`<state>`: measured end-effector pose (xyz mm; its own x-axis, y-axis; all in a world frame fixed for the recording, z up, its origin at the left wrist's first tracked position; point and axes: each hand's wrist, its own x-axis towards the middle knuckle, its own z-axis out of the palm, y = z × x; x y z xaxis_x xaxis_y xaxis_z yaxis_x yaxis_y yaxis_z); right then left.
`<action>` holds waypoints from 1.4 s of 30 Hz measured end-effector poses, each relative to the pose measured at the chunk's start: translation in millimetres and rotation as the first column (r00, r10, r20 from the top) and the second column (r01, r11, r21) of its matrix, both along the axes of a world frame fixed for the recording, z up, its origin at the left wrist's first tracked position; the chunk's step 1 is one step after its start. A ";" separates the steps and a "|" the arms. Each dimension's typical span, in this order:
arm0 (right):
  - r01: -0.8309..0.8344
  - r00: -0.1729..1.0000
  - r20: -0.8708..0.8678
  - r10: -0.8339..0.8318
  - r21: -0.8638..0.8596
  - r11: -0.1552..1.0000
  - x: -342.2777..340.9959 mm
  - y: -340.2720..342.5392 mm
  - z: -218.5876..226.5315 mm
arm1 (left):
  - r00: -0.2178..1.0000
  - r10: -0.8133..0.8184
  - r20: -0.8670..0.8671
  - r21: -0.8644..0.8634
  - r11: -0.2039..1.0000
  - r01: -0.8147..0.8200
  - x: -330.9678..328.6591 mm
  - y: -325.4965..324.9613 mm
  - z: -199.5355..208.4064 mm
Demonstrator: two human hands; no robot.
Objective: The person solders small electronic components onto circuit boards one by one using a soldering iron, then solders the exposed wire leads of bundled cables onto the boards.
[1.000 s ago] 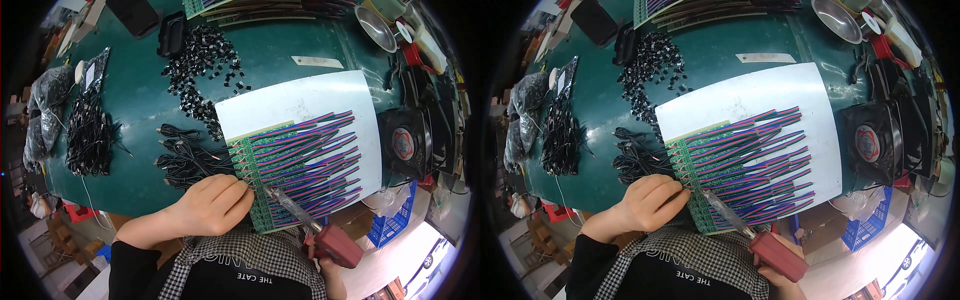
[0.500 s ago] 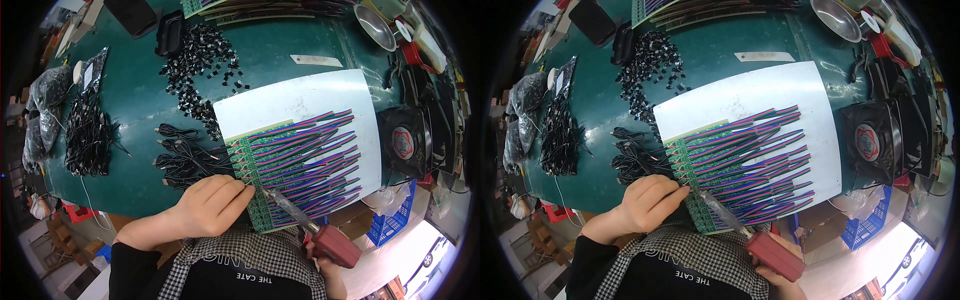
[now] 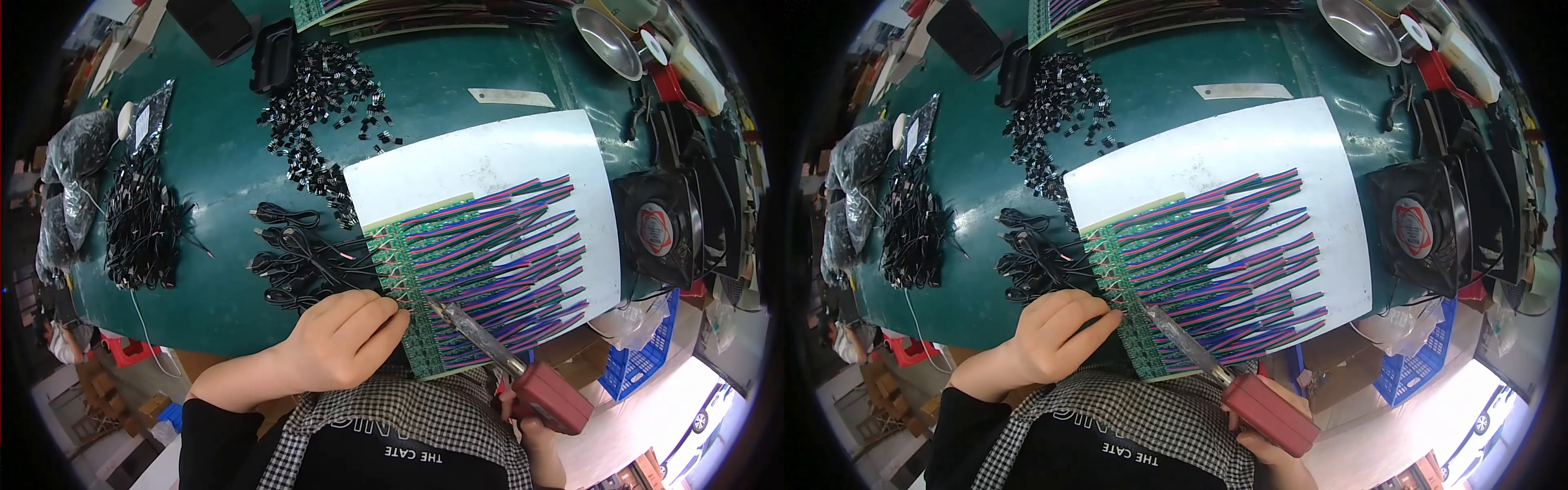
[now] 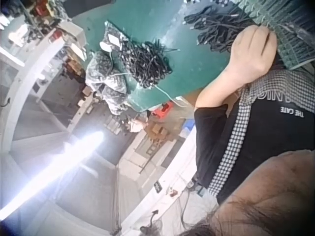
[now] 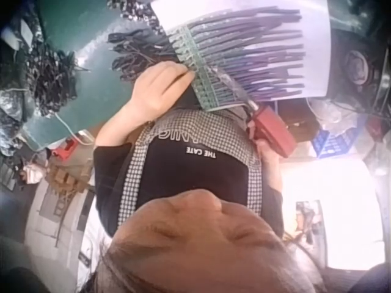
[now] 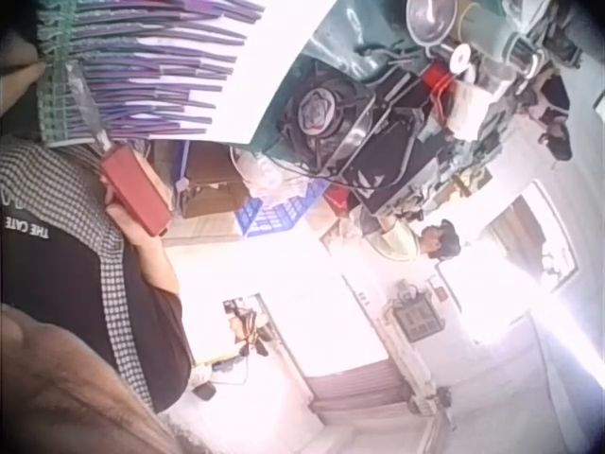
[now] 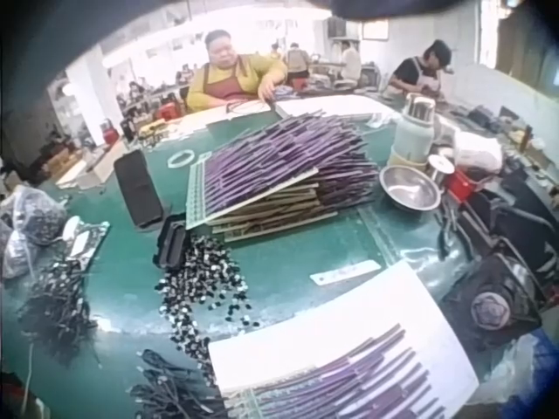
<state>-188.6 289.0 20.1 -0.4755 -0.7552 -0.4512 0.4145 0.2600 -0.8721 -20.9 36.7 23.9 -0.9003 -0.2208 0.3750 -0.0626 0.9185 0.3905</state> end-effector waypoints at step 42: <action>-0.145 0.970 -0.206 0.131 -0.056 0.988 -8.2 28.1 -18.6 | 0.997 -0.055 0.049 -0.168 0.984 0.063 -3.1 1.6 0.1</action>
<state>-196.8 317.1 1.5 -0.4403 -0.8460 -0.3006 0.1930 0.2378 -0.9519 -24.0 38.2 24.0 -0.9263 -0.1037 0.3622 -0.0203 0.9737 0.2269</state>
